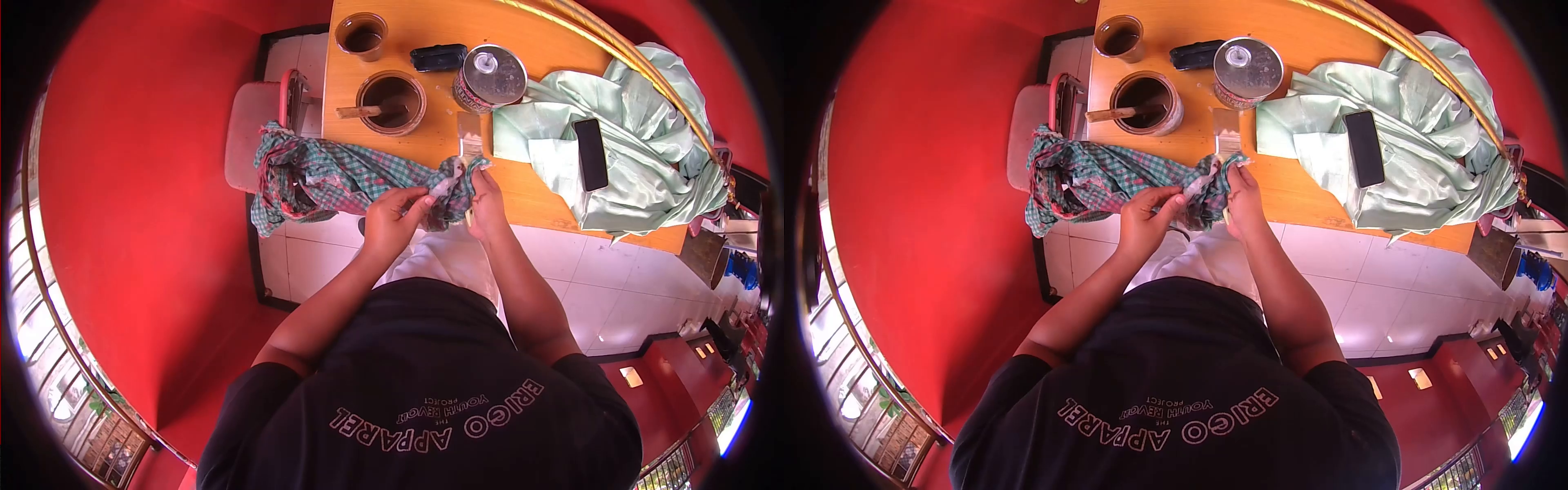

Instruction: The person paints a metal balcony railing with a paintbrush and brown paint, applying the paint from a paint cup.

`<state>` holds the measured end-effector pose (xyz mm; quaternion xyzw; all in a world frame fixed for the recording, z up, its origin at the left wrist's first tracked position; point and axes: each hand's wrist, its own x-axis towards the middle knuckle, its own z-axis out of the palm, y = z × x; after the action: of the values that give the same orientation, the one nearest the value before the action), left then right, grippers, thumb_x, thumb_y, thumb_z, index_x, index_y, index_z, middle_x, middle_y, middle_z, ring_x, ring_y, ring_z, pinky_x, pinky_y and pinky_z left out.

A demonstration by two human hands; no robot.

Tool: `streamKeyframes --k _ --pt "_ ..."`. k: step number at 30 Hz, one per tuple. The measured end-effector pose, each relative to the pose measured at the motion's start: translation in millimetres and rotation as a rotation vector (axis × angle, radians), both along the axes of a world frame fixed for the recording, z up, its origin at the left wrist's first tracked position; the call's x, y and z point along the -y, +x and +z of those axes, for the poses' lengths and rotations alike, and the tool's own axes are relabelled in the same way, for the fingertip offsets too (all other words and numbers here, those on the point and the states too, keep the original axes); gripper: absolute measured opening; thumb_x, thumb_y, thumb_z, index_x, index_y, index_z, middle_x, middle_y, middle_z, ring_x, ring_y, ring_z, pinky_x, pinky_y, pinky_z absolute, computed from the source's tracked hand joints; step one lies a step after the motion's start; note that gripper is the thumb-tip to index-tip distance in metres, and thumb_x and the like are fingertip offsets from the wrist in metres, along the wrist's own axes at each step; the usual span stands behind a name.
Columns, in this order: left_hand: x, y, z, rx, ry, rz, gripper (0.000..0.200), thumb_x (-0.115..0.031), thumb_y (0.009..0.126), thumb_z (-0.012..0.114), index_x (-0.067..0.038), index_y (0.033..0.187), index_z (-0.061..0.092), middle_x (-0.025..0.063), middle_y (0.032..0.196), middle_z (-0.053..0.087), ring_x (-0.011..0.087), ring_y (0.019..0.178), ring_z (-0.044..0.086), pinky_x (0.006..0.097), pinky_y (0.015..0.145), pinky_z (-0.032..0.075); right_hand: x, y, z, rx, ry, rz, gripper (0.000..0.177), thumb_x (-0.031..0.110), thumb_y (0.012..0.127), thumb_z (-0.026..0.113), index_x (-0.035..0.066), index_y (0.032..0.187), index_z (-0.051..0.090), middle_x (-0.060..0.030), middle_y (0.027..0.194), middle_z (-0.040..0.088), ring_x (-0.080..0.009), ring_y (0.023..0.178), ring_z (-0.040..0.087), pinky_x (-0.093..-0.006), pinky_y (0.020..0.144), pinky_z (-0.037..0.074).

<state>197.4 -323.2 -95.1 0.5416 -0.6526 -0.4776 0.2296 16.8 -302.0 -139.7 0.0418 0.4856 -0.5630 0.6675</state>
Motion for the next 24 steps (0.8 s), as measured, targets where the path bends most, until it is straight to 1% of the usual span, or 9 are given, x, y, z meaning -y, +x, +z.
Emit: streamKeyframes --k 3,6,10,11,14,15,18,20,24 --pt "2 -17 -28 -0.017 -0.203 0.170 0.039 -0.020 0.092 0.068 -0.004 0.126 0.060 0.0067 0.095 0.069 0.0121 0.087 0.063 0.0254 0.075 0.050 -3 9 10 0.159 -0.080 0.087 0.024 0.014 0.100 0.049 0.002 0.119 0.059 -0.0082 0.113 0.065 -0.0171 0.102 0.064 -0.0320 0.089 0.051" --pt "7 -28 -22 -0.174 0.291 0.112 0.035 -0.022 0.090 0.070 -0.003 0.119 0.064 0.0068 0.089 0.069 0.0099 0.077 0.060 0.0253 0.072 0.050 -1 11 3 0.181 -0.100 0.114 0.023 0.010 0.098 0.051 0.001 0.119 0.059 -0.0088 0.113 0.064 -0.0174 0.101 0.063 -0.0326 0.090 0.050" --pt "27 -29 11 0.282 0.359 0.061 0.026 -0.023 0.090 0.069 -0.001 0.105 0.070 0.0066 0.077 0.069 0.0055 0.069 0.057 0.0243 0.065 0.049 5 16 11 0.048 -0.106 0.058 0.025 0.009 0.098 0.051 0.000 0.120 0.057 -0.0096 0.113 0.064 -0.0184 0.101 0.063 -0.0331 0.090 0.050" --pt "26 -28 7 0.300 0.322 0.068 0.030 -0.030 0.093 0.064 -0.004 0.106 0.070 0.0151 0.077 0.069 0.0113 0.065 0.062 0.0291 0.062 0.049 7 17 11 0.012 -0.116 0.049 0.026 0.009 0.098 0.050 0.000 0.121 0.057 -0.0099 0.113 0.064 -0.0188 0.101 0.064 -0.0333 0.090 0.050" --pt "12 -20 -33 -0.188 0.237 0.286 0.033 -0.030 0.097 0.060 -0.001 0.112 0.067 0.0138 0.086 0.070 0.0112 0.076 0.063 0.0267 0.070 0.050 1 -2 2 0.224 -0.143 0.050 0.028 0.010 0.098 0.048 0.000 0.123 0.056 -0.0106 0.114 0.064 -0.0214 0.103 0.064 -0.0350 0.092 0.050" --pt "14 -24 -27 -0.311 0.142 0.342 0.040 -0.028 0.100 0.054 0.002 0.127 0.057 0.0136 0.099 0.069 0.0117 0.090 0.063 0.0260 0.081 0.049 7 -2 13 0.291 -0.119 0.017 0.029 0.011 0.099 0.046 0.000 0.124 0.055 -0.0110 0.114 0.064 -0.0233 0.104 0.064 -0.0358 0.093 0.050" --pt "11 -54 -23 -0.639 0.425 0.374 0.047 -0.025 0.101 0.051 0.003 0.138 0.044 0.0150 0.111 0.067 0.0155 0.098 0.062 0.0281 0.090 0.046 -2 -2 4 0.316 -0.108 0.121 0.034 0.012 0.098 0.048 0.001 0.130 0.053 -0.0096 0.121 0.062 -0.0216 0.108 0.062 -0.0363 0.096 0.048" --pt "4 -60 -72 -0.351 0.116 0.285 0.036 -0.027 0.103 0.047 0.002 0.123 0.050 0.0172 0.099 0.066 0.0240 0.091 0.063 0.0343 0.085 0.048 0 8 5 0.227 -0.072 0.148 0.030 0.011 0.098 0.052 0.002 0.125 0.056 -0.0075 0.118 0.063 -0.0187 0.106 0.062 -0.0340 0.094 0.047" --pt "17 -63 -59 -0.174 0.209 0.380 0.034 -0.030 0.102 0.047 0.001 0.089 0.053 0.0192 0.077 0.057 0.0275 0.072 0.059 0.0385 0.070 0.046 5 13 -1 0.091 -0.072 0.098 0.021 0.010 0.098 0.053 0.002 0.116 0.060 -0.0064 0.112 0.065 -0.0161 0.103 0.063 -0.0316 0.092 0.048"
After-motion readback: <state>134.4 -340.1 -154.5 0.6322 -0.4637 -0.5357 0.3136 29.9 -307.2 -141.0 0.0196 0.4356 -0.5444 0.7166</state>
